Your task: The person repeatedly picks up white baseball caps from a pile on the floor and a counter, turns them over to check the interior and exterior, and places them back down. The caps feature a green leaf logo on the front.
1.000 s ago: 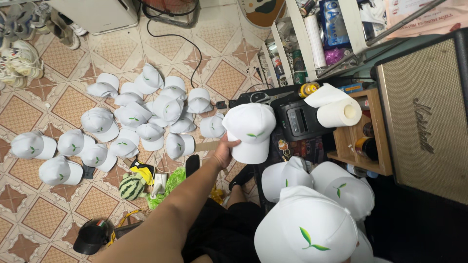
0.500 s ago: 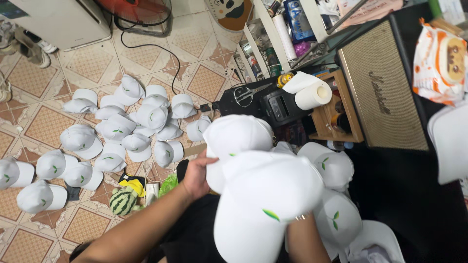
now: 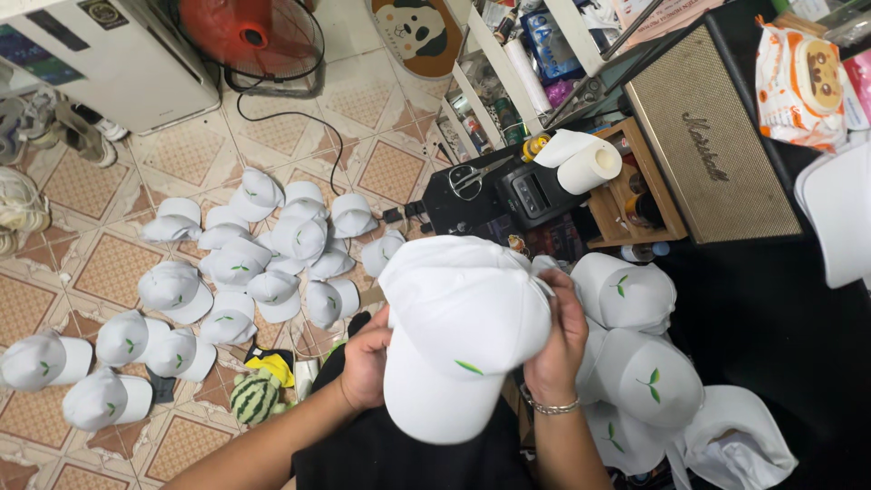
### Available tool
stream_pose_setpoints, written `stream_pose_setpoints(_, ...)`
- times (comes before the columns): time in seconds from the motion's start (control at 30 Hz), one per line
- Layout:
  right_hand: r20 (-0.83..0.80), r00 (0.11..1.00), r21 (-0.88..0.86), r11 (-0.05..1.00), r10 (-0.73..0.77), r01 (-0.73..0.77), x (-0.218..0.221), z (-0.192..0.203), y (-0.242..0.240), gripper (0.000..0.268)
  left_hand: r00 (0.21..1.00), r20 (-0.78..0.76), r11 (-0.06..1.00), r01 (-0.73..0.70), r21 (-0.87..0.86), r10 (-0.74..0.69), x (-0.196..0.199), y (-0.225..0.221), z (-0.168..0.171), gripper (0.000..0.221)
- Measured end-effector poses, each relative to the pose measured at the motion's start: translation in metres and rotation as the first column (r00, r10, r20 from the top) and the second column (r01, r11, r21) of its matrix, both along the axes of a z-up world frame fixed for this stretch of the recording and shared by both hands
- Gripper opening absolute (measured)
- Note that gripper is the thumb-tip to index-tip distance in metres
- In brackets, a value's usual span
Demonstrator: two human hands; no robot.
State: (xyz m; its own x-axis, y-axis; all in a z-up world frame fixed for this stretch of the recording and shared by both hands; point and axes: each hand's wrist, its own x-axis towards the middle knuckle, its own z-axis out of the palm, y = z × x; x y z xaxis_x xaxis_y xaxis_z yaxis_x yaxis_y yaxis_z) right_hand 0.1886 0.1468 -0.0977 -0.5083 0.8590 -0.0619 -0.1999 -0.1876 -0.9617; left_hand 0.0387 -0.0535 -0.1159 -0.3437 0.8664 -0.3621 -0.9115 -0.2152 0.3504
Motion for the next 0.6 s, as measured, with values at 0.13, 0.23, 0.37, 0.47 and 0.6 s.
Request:
stream_pose_setpoints(0.13,-0.203,0.972,-0.17,0.974,0.115,-0.151,0.002,0.03,-0.007,0.019,0.995,-0.077,0.995,0.062,0.083,-0.056,0.011,-0.013,0.002,0.069)
stream_pose_setpoints(0.23,-0.253,0.955,-0.134,0.971,0.158,-0.196,0.016,0.035,-0.009,0.021,0.988,-0.114,0.987,0.12,0.108,-0.107,0.01,-0.019,0.007,0.067)
stream_pose_setpoints(0.37,-0.345,0.92,-0.042,0.976,0.185,-0.213,0.036,0.028,-0.014,0.023,0.985,0.068,0.94,0.128,0.316,-0.157,-0.004,-0.025,0.022,0.101)
stream_pose_setpoints(0.47,-0.465,0.849,-0.014,0.957,0.25,-0.29,0.042,0.024,-0.021,0.024,0.963,-0.242,0.873,0.22,0.435,-0.122,-0.019,-0.022,0.036,0.119)
stream_pose_setpoints(0.6,-0.351,0.922,-0.001,0.984,0.165,-0.176,0.045,0.026,-0.029,0.02,0.876,-0.455,0.968,0.232,0.101,-0.162,-0.028,-0.021,0.051,0.111)
